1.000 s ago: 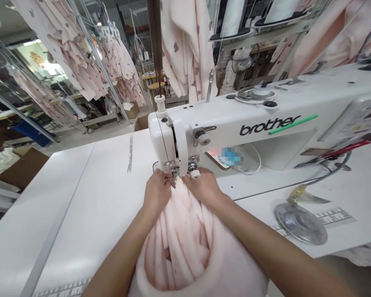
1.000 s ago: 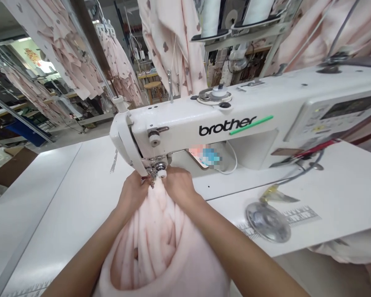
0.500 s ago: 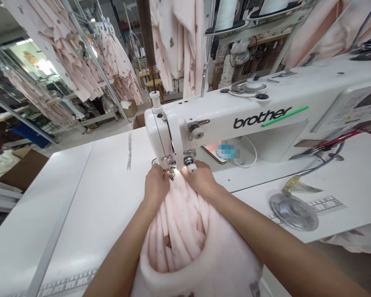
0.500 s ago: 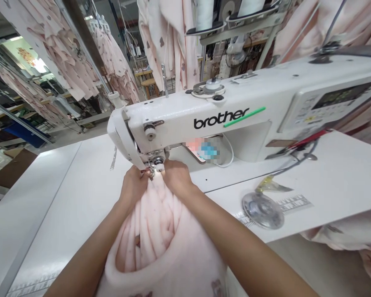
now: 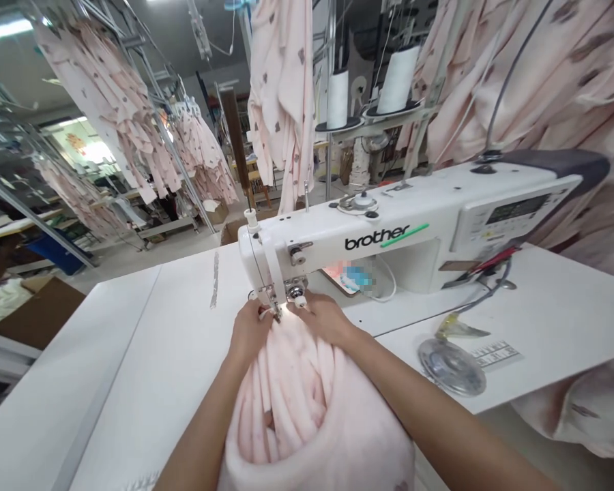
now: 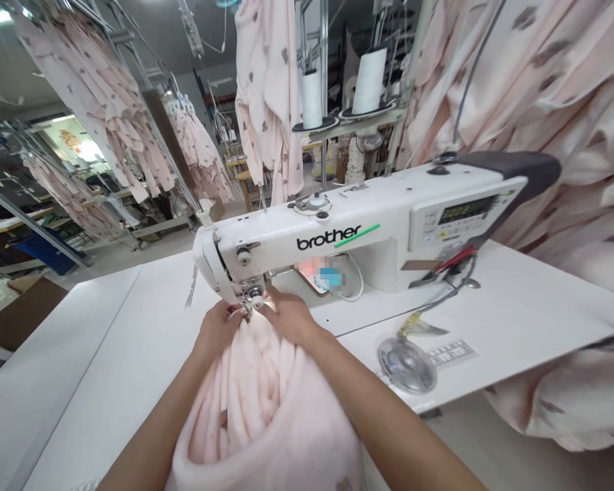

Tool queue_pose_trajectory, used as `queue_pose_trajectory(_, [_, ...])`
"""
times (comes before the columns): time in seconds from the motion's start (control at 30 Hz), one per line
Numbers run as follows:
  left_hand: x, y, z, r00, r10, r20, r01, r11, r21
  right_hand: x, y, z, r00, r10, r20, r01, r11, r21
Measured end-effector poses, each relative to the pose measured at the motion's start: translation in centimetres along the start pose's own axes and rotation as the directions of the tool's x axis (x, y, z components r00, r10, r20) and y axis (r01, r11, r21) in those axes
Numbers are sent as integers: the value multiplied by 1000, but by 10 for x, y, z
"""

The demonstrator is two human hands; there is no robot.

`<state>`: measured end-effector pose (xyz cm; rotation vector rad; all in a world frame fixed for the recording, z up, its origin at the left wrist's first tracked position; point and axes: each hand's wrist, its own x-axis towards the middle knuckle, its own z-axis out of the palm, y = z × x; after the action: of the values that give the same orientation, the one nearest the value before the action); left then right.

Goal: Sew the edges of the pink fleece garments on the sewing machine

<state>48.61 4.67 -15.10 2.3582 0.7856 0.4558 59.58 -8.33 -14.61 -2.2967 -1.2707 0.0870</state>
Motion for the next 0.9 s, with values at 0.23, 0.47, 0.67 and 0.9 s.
queue_pose_trajectory(0.23, [5, -6, 5, 1000, -30, -6, 30, 999, -43, 2, 2, -3, 998, 38, 41, -39, 999, 19])
queue_pose_trajectory(0.47, [4, -8, 3, 999, 17, 37, -13, 995, -95, 3, 2, -2, 997, 56, 44, -59, 997, 57])
queue_pose_trajectory(0.67, [10, -12, 5, 997, 70, 45, -66, 993, -97, 4, 6, -2, 999, 41, 14, -42, 991, 128])
queue_pose_trajectory(0.9, [11, -11, 2, 996, 81, 31, -78, 992, -104, 3, 3, -3, 1000, 10, -3, -10, 980, 198])
